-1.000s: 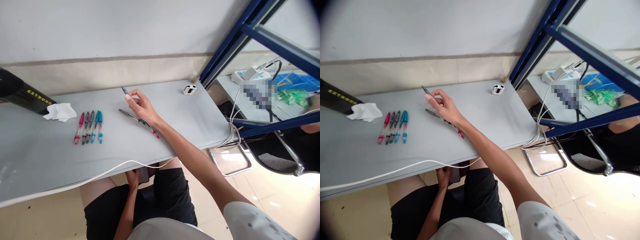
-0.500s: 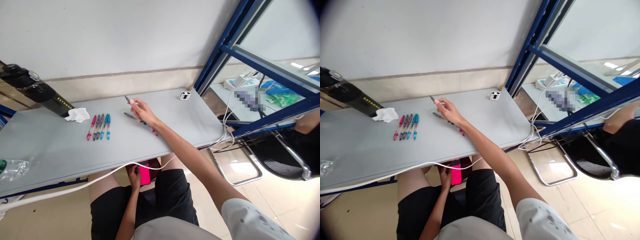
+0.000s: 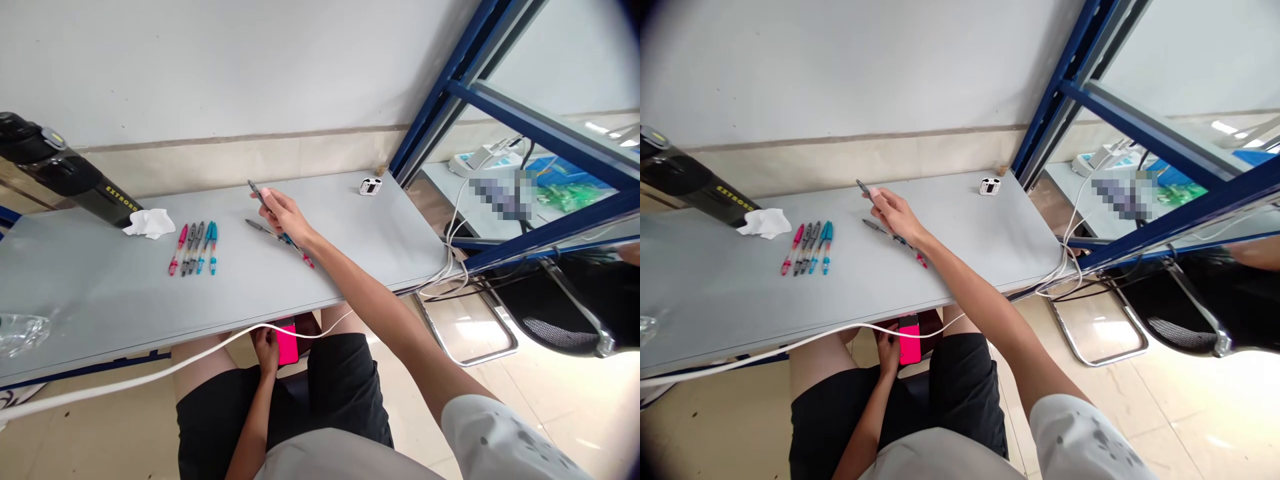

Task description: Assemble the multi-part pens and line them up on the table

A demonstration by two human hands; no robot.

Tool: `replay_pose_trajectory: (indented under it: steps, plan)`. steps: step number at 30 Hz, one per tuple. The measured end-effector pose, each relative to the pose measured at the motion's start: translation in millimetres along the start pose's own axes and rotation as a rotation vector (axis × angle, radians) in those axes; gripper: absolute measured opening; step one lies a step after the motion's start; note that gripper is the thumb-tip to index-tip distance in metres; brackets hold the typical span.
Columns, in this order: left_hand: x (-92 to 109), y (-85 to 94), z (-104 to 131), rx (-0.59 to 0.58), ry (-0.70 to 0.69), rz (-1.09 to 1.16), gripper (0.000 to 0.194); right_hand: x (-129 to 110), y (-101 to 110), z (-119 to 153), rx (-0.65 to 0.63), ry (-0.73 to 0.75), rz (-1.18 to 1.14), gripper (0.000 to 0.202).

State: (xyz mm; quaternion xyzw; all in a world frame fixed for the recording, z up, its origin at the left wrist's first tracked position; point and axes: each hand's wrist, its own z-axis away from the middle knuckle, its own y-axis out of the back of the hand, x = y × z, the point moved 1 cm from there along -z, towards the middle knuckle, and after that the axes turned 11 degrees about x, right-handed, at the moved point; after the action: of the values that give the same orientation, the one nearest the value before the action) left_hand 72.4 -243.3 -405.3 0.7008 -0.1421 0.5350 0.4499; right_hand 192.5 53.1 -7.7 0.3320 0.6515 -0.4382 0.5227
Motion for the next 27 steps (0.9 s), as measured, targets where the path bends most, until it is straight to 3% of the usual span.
replay_pose_trajectory:
  steps: [5, 10, 15, 27]
  plan:
    - [1.1, -0.2, 0.3, 0.008, 0.01, 0.009, 0.034, 6.7, 0.0, -4.3, 0.057, 0.115, 0.036, 0.055]
    - [3.3, -0.2, 0.3, 0.011, 0.034, 0.007, 0.034, 5.8, -0.7, -3.1, 0.095, 0.122, 0.062, 0.059]
    - [6.9, 0.5, 1.0, 0.013, 0.044, 0.014, 0.033, 1.4, 2.6, -2.1, 0.083, 0.085, 0.052, 0.05]
    - [9.3, -1.1, 2.2, 0.0, 0.062, 0.043, 0.035, 5.7, 2.2, -3.5, 0.087, 0.107, 0.075, 0.06]
